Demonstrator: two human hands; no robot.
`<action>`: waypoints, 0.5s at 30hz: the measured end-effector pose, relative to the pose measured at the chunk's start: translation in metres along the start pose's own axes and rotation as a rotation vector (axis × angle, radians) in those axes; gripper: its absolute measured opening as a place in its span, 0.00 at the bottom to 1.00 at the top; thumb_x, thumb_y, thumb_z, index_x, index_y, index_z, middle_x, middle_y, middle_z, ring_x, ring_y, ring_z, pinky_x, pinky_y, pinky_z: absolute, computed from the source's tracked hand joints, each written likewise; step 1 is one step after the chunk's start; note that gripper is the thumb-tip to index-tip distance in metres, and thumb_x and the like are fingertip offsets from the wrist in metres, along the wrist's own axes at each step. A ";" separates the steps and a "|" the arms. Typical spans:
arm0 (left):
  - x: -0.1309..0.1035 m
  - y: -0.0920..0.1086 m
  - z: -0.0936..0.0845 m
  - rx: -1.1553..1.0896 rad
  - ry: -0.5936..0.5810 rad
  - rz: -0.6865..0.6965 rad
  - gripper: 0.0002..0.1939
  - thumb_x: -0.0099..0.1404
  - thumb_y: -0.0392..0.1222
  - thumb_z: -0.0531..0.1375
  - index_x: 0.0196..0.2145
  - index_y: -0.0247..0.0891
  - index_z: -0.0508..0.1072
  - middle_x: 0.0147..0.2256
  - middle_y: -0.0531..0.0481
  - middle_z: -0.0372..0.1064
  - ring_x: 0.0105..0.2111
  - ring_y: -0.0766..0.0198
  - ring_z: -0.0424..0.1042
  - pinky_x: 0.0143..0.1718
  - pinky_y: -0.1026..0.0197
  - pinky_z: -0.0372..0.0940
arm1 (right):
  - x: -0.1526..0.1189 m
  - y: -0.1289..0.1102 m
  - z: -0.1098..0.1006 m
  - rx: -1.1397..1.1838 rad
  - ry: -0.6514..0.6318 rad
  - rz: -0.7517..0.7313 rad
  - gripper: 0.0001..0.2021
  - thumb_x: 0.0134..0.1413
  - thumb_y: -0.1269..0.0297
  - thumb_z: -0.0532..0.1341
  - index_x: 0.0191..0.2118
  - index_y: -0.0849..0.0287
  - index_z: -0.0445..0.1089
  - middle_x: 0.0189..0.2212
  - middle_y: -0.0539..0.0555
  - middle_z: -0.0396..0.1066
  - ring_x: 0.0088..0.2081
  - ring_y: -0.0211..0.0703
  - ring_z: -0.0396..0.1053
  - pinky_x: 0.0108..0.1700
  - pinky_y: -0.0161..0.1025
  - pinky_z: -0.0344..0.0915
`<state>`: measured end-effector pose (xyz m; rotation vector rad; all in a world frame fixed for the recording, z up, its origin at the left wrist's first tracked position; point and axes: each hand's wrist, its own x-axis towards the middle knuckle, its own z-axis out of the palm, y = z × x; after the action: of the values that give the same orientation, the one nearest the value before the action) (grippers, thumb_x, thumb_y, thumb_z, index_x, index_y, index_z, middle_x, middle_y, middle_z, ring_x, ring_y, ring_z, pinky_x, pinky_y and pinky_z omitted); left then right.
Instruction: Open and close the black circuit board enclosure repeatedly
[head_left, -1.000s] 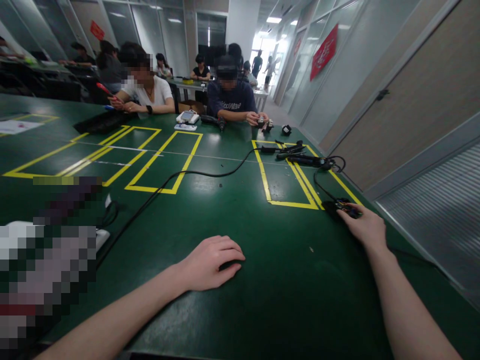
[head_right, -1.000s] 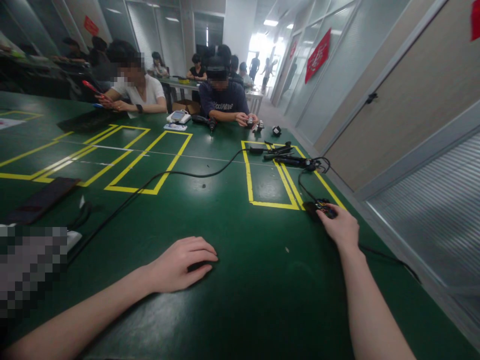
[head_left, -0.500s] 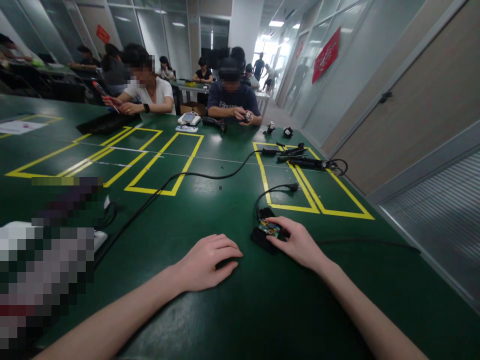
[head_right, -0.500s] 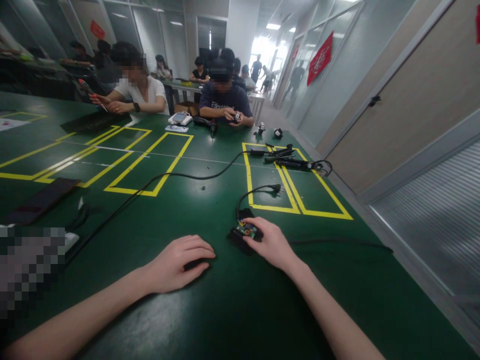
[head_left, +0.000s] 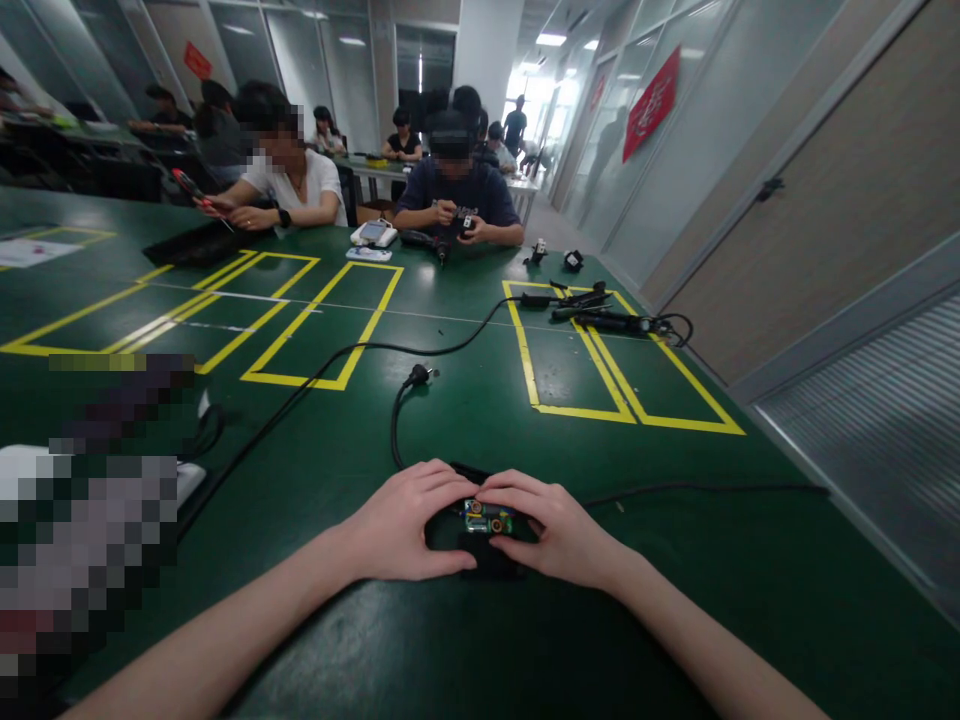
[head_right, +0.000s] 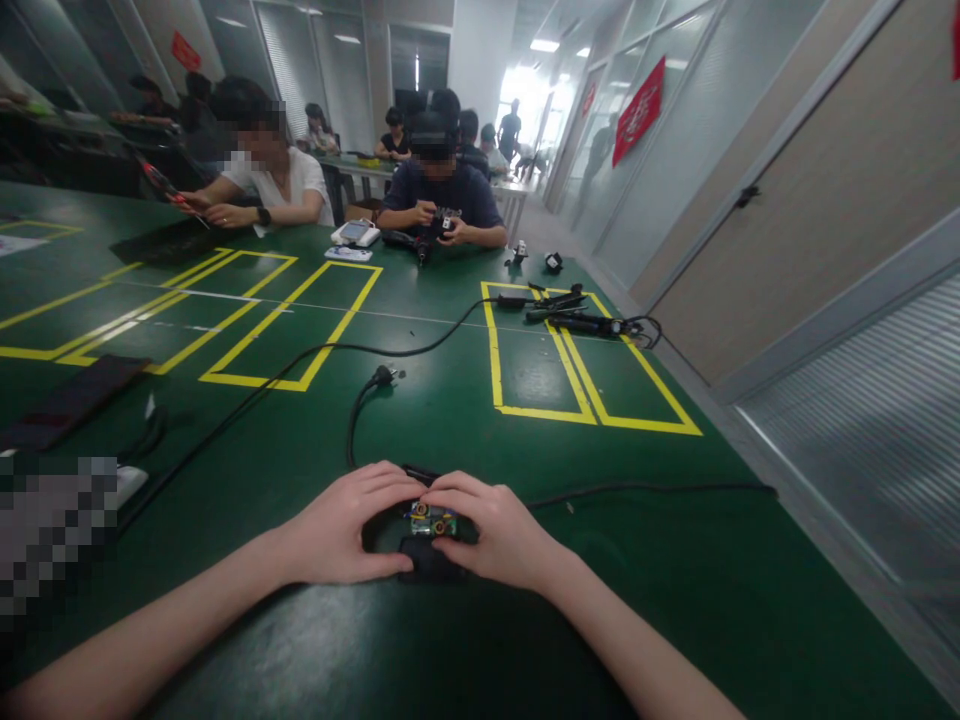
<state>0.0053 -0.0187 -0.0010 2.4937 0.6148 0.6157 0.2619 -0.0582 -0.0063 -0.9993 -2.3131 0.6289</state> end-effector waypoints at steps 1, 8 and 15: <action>0.000 0.000 0.000 -0.001 -0.001 -0.006 0.32 0.61 0.51 0.72 0.59 0.39 0.72 0.53 0.42 0.76 0.52 0.50 0.75 0.57 0.48 0.70 | 0.000 0.000 0.001 0.000 0.024 0.005 0.25 0.54 0.72 0.68 0.58 0.51 0.72 0.55 0.57 0.75 0.53 0.49 0.77 0.53 0.43 0.76; -0.003 -0.003 0.006 0.044 0.010 -0.069 0.37 0.64 0.46 0.70 0.67 0.41 0.64 0.63 0.38 0.70 0.62 0.47 0.70 0.65 0.41 0.65 | 0.004 -0.005 0.007 -0.055 0.049 0.109 0.25 0.53 0.70 0.69 0.56 0.51 0.68 0.54 0.57 0.73 0.51 0.50 0.78 0.52 0.46 0.77; -0.007 -0.006 0.007 -0.020 0.022 -0.081 0.35 0.67 0.43 0.67 0.68 0.44 0.62 0.66 0.41 0.66 0.63 0.51 0.70 0.63 0.47 0.69 | 0.007 -0.003 0.006 -0.104 0.045 0.144 0.24 0.55 0.69 0.69 0.56 0.53 0.68 0.52 0.56 0.76 0.49 0.50 0.78 0.51 0.47 0.77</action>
<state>0.0013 -0.0204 -0.0115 2.4336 0.7114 0.6166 0.2526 -0.0558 -0.0076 -1.2241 -2.2688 0.5400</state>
